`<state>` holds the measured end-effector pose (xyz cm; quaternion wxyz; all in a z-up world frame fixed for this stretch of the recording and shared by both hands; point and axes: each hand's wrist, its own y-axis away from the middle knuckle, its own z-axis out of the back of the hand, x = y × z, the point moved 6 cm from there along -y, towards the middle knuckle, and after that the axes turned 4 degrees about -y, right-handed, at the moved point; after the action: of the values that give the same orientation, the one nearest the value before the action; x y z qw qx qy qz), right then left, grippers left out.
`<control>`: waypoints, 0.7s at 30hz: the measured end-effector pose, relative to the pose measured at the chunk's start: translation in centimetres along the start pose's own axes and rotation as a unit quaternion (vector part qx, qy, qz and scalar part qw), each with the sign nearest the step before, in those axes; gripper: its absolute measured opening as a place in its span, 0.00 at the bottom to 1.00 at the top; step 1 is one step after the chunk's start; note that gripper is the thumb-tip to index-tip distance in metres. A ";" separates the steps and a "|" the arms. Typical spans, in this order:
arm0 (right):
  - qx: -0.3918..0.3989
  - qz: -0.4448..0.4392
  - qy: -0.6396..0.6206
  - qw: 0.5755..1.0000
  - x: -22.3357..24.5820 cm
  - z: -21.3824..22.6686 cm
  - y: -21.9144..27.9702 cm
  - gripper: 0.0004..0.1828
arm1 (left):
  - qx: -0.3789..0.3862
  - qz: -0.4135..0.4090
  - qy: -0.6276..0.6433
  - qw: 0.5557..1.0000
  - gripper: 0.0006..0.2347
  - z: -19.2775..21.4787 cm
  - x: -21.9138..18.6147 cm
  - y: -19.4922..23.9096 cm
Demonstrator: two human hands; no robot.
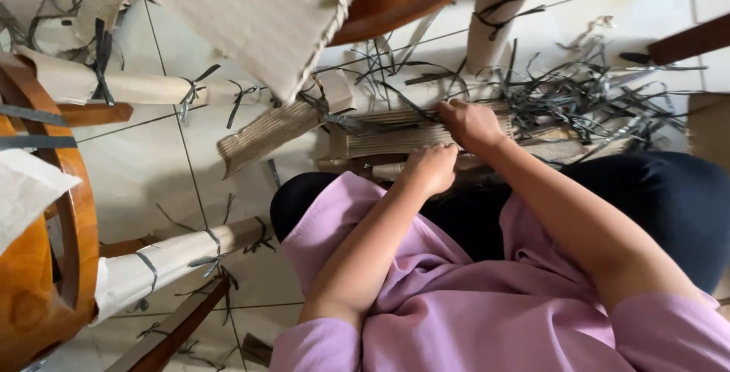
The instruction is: Wrapping chair components with protective cardboard and securing them with plastic ties.
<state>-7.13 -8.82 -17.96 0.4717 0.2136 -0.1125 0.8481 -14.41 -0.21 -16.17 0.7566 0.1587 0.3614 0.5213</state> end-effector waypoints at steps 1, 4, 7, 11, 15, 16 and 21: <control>0.004 0.001 -0.004 1.000 -0.2 -0.2 -0.8 0.12 | 0.004 0.004 0.002 1.000 0.15 0.6 0.5 -0.2; -0.038 0.003 0.009 0.999 -1.4 -0.1 -2.9 0.04 | 0.017 -0.001 0.041 0.999 0.16 3.8 0.9 0.2; -0.063 0.001 -0.082 0.995 -2.6 1.5 -4.1 0.03 | 0.083 -0.002 0.121 0.989 0.36 8.9 0.7 2.1; -0.054 0.039 -0.128 0.989 -1.9 8.6 -3.1 0.05 | -0.038 -0.040 0.373 0.926 0.31 10.1 1.5 -1.7; 0.101 -0.078 -0.223 0.967 -4.5 12.1 0.6 0.02 | -0.099 -0.001 0.721 0.685 0.10 8.2 2.4 -6.7; 0.097 -0.079 -0.223 0.967 -5.1 13.1 0.5 0.02 | -0.098 -0.004 0.719 0.688 0.10 7.7 2.6 -8.1; 0.213 -0.255 -0.186 0.925 -7.7 18.9 0.8 0.11 | -0.078 -0.091 0.870 0.479 0.07 9.0 0.2 -10.7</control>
<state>0.57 -22.44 -4.83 0.5860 0.4844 0.0431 0.6481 -0.71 -3.11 -16.67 0.1080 -0.4696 0.8048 0.3467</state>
